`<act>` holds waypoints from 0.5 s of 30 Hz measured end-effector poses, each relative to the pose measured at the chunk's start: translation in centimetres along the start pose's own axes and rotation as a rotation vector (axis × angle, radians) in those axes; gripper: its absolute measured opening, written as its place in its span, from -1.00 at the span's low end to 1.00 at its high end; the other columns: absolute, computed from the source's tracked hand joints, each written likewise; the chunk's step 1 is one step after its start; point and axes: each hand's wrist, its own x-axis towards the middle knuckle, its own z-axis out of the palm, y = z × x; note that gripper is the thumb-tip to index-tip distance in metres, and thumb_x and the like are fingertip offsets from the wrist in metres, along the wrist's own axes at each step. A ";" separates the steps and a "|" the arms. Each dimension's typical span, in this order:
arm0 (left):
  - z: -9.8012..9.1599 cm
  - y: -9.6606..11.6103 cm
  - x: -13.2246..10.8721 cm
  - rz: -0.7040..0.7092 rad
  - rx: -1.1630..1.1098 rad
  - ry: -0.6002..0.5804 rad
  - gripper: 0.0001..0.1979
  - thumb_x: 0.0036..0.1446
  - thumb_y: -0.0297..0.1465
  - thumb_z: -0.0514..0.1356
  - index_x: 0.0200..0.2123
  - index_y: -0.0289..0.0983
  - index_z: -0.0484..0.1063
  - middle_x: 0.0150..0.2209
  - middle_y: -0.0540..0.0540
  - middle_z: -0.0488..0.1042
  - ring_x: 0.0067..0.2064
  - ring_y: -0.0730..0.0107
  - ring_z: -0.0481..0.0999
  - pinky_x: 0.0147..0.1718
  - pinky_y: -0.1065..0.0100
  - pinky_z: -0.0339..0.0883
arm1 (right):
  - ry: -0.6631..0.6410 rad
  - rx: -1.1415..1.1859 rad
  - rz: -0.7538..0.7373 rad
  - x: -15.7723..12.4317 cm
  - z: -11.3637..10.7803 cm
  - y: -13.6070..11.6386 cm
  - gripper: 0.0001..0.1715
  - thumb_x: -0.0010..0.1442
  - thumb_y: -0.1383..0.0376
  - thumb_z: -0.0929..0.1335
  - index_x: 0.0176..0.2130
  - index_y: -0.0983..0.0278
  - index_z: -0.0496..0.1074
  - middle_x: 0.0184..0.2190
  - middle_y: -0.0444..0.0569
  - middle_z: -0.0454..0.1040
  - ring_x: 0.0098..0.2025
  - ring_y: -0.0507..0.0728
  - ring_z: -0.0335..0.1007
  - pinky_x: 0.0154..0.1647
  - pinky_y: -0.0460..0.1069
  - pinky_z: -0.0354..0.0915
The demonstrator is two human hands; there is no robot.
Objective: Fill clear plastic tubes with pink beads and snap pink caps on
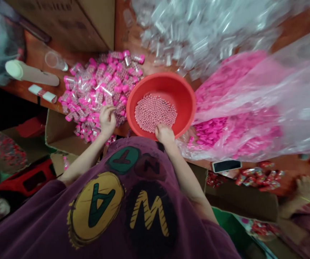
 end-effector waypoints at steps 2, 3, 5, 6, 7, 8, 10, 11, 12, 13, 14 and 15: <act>1.4 1.5 0.8 0.038 -0.023 -0.009 -0.69 0.34 -0.53 0.06 -0.12 -0.19 0.60 0.01 -0.23 0.65 0.16 0.09 0.62 0.32 -0.03 0.51 | 0.028 0.014 -0.029 0.1 -0.4 0.3 -0.65 0.50 0.33 0.26 -0.03 0.32 0.64 -0.02 0.24 0.74 0.00 0.28 0.65 0.07 0.07 0.46; 2.1 2.4 1.8 0.058 -0.037 -0.015 -0.70 0.34 -0.52 0.07 -0.14 -0.18 0.61 0.01 -0.24 0.65 0.16 0.06 0.61 0.32 -0.05 0.49 | 0.050 0.014 -0.038 0.4 -0.9 0.6 -0.65 0.50 0.34 0.27 0.01 0.32 0.63 0.00 0.22 0.74 0.03 0.26 0.65 0.11 0.06 0.47; 3.6 4.5 4.5 0.108 -0.068 -0.039 -0.71 0.33 -0.52 0.09 -0.13 -0.17 0.62 0.05 -0.26 0.65 0.18 0.01 0.58 0.33 -0.09 0.46 | 0.132 0.030 -0.043 1.4 -2.3 1.5 -0.62 0.50 0.34 0.24 0.06 0.30 0.62 0.02 0.21 0.73 0.08 0.24 0.65 0.19 0.06 0.48; 4.3 5.5 6.1 0.138 -0.084 -0.053 -0.70 0.33 -0.52 0.10 -0.11 -0.17 0.63 0.07 -0.26 0.64 0.20 -0.01 0.57 0.34 -0.09 0.44 | 0.206 0.068 -0.039 2.2 -3.4 2.2 -0.61 0.50 0.33 0.23 0.06 0.29 0.61 0.03 0.22 0.72 0.10 0.25 0.64 0.23 0.09 0.48; 5.1 6.5 7.8 0.167 -0.100 -0.065 -0.70 0.33 -0.52 0.10 -0.09 -0.18 0.63 0.09 -0.26 0.64 0.22 -0.01 0.56 0.35 -0.09 0.43 | 0.303 0.124 -0.027 3.1 -4.6 2.9 -0.60 0.50 0.32 0.22 0.05 0.29 0.61 0.02 0.22 0.71 0.10 0.26 0.63 0.25 0.11 0.48; 5.9 7.4 9.6 0.193 -0.117 -0.077 -0.69 0.34 -0.52 0.10 -0.07 -0.18 0.63 0.10 -0.25 0.63 0.25 0.00 0.55 0.37 -0.08 0.42 | 0.418 0.197 -0.001 4.1 -6.0 3.6 -0.60 0.49 0.30 0.21 0.03 0.28 0.61 0.01 0.23 0.70 0.10 0.27 0.63 0.25 0.14 0.49; 7.6 8.8 13.1 0.206 -0.160 -0.097 -0.68 0.34 -0.54 0.10 -0.05 -0.19 0.62 0.12 -0.24 0.62 0.27 0.04 0.54 0.40 -0.02 0.40 | 0.653 0.383 0.102 6.4 -9.1 5.2 -0.61 0.46 0.25 0.22 0.01 0.26 0.59 -0.02 0.20 0.69 0.06 0.26 0.62 0.24 0.16 0.50; 8.6 9.3 14.9 0.183 -0.187 -0.115 -0.68 0.34 -0.54 0.10 -0.04 -0.20 0.62 0.13 -0.25 0.62 0.27 0.06 0.56 0.39 0.01 0.41 | 0.733 0.493 0.174 7.6 -10.5 6.0 -0.61 0.45 0.23 0.22 0.03 0.26 0.57 -0.03 0.17 0.68 0.03 0.24 0.63 0.20 0.15 0.51; 9.7 9.8 16.6 0.132 -0.214 -0.144 -0.69 0.34 -0.54 0.10 -0.04 -0.21 0.61 0.12 -0.26 0.63 0.25 0.08 0.58 0.36 0.04 0.44 | 0.775 0.625 0.257 8.9 -11.9 6.7 -0.63 0.44 0.23 0.23 0.04 0.26 0.55 -0.07 0.13 0.67 -0.02 0.21 0.64 0.14 0.13 0.53; 10.8 10.1 18.2 0.058 -0.237 -0.183 -0.71 0.34 -0.54 0.11 -0.03 -0.23 0.60 0.11 -0.28 0.64 0.20 0.08 0.62 0.31 0.05 0.48 | 0.784 0.771 0.345 10.2 -13.1 7.4 -0.65 0.43 0.24 0.23 0.04 0.25 0.52 -0.11 0.07 0.65 -0.08 0.17 0.64 0.05 0.09 0.54; 12.1 10.4 19.7 -0.023 -0.255 -0.225 -0.74 0.34 -0.52 0.13 -0.04 -0.25 0.60 0.06 -0.29 0.66 0.12 0.08 0.66 0.25 0.05 0.52 | 0.757 0.926 0.432 11.4 -14.1 8.0 -0.69 0.42 0.27 0.23 0.01 0.24 0.50 -0.16 0.00 0.61 -0.15 0.13 0.63 -0.04 0.03 0.53; 13.4 10.6 21.1 -0.079 -0.279 -0.255 -0.78 0.34 -0.50 0.15 -0.06 -0.27 0.59 -0.01 -0.30 0.69 0.02 0.08 0.69 0.17 0.04 0.56 | 0.701 1.067 0.511 12.6 -14.9 8.5 -0.74 0.41 0.29 0.23 -0.03 0.23 0.47 -0.21 -0.07 0.56 -0.22 0.08 0.61 -0.13 -0.03 0.50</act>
